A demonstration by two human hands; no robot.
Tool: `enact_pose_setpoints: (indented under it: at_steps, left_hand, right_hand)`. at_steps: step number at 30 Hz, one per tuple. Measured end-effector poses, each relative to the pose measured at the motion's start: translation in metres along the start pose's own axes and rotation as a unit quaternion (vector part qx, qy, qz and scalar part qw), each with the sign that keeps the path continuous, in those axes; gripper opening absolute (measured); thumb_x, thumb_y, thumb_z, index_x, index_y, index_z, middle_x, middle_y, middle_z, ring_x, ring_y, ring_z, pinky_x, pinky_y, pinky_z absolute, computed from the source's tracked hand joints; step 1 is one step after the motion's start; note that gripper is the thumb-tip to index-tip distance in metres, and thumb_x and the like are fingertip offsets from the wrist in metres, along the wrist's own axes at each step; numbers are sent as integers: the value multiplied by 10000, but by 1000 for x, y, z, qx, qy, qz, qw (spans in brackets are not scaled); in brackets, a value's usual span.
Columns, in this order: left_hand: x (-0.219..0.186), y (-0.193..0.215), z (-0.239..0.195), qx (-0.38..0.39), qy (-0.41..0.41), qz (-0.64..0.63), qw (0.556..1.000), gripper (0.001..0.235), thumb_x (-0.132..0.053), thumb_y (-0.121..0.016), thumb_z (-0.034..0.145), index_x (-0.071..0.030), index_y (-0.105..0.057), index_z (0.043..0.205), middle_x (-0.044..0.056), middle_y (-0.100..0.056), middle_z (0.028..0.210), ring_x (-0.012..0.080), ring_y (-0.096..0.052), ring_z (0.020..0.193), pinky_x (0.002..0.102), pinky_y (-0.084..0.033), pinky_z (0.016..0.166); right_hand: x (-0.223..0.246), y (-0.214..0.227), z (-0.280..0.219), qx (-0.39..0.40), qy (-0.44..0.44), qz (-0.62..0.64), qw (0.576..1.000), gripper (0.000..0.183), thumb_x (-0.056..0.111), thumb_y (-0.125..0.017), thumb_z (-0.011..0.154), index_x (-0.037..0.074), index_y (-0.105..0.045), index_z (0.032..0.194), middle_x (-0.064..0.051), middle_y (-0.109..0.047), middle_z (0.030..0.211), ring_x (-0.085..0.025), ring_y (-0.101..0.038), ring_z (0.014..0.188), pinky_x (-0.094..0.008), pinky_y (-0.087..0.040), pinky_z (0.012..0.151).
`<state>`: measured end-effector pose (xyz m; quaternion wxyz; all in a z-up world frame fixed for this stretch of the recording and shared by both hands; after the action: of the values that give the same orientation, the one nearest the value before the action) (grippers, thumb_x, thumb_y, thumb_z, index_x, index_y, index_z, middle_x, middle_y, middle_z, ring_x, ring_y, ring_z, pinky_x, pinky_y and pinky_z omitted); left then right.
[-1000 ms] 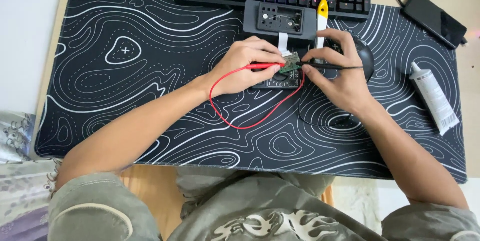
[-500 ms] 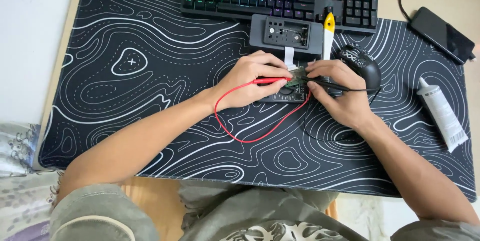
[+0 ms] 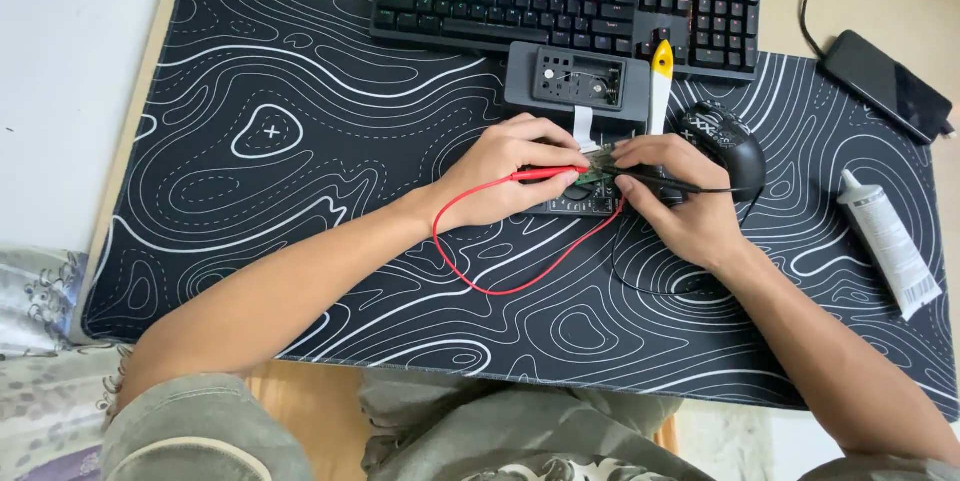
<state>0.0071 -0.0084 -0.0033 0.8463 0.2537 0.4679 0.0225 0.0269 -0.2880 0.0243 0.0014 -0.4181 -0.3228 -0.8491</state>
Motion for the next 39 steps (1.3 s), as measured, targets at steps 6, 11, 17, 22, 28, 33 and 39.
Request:
enact_pose_setpoints:
  at_steps: [6, 11, 17, 22, 28, 33, 39]
  left_hand:
    - [3, 2, 1, 10, 3, -4, 1000, 232, -226, -803, 1085, -146, -881, 1289, 103, -825, 1324, 281, -759, 1269, 432, -571, 1144]
    - [0, 5, 1, 19, 10, -8, 1000, 239, -228, -802, 1087, -131, -879, 1292, 117, -827, 1325, 286, -762, 1271, 433, -567, 1140]
    - [-4, 6, 1, 18, 10, -9, 1000, 241, -227, -800, 1093, -125, -876, 1297, 130, -825, 1332, 297, -760, 1272, 442, -564, 1139]
    - [-2, 4, 1, 12, 8, 0, 1000, 236, -222, -800, 1092, -126, -875, 1295, 130, -821, 1338, 307, -756, 1274, 458, -572, 1141]
    - [0, 7, 1, 20, 4, -11, 1000, 246, -196, -799, 1095, -115, -876, 1314, 145, -830, 1337, 317, -759, 1290, 441, -569, 1137]
    - [3, 8, 2, 25, 0, -36, 999, 255, -162, -796, 1085, -114, -871, 1325, 155, -835, 1343, 329, -759, 1300, 457, -572, 1139]
    - [4, 5, 3, 25, 3, -48, 999, 268, -173, -795, 1085, -118, -867, 1337, 158, -835, 1344, 334, -762, 1287, 450, -592, 1112]
  right_hand:
    - [2, 1, 1, 0, 1, 8, 1000, 195, 22, -815, 1065, -47, -817, 1248, -245, -816, 1225, -468, -805, 1235, -548, -615, 1027]
    - [-2, 1, 2, 2, -6, 14, 1000, 184, 29, -804, 1076, -51, -816, 1241, -253, -813, 1224, -476, -801, 1243, -545, -614, 1027]
    - [-3, 3, 2, 13, -5, 12, 1000, 178, 20, -786, 1087, -63, -809, 1242, -260, -807, 1224, -477, -797, 1257, -531, -614, 1039]
    - [-5, 1, 1, 5, 5, 13, 1000, 176, 38, -792, 1090, -44, -799, 1246, -242, -800, 1244, -464, -796, 1256, -537, -622, 1020]
    - [-5, 3, 1, 4, 14, 6, 1000, 183, 17, -813, 1073, -60, -814, 1239, -267, -800, 1228, -498, -796, 1235, -558, -625, 1005]
    - [-7, 4, 2, -1, 21, -4, 1000, 163, 15, -809, 1091, -65, -814, 1233, -260, -797, 1231, -483, -796, 1257, -550, -628, 1016]
    - [-6, -1, 6, 0, 26, 2, 1000, 164, -1, -801, 1084, -73, -807, 1231, -254, -802, 1219, -483, -798, 1250, -571, -625, 1037]
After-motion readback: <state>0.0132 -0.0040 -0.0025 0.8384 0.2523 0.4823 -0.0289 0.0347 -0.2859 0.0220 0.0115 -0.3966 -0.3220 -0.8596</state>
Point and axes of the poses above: each hand's wrist, its own z-axis towards the middle knuckle, its own y-axis out of the back of the hand, x = y × z, the point moved 1 cm from there along z, towards the middle knuckle
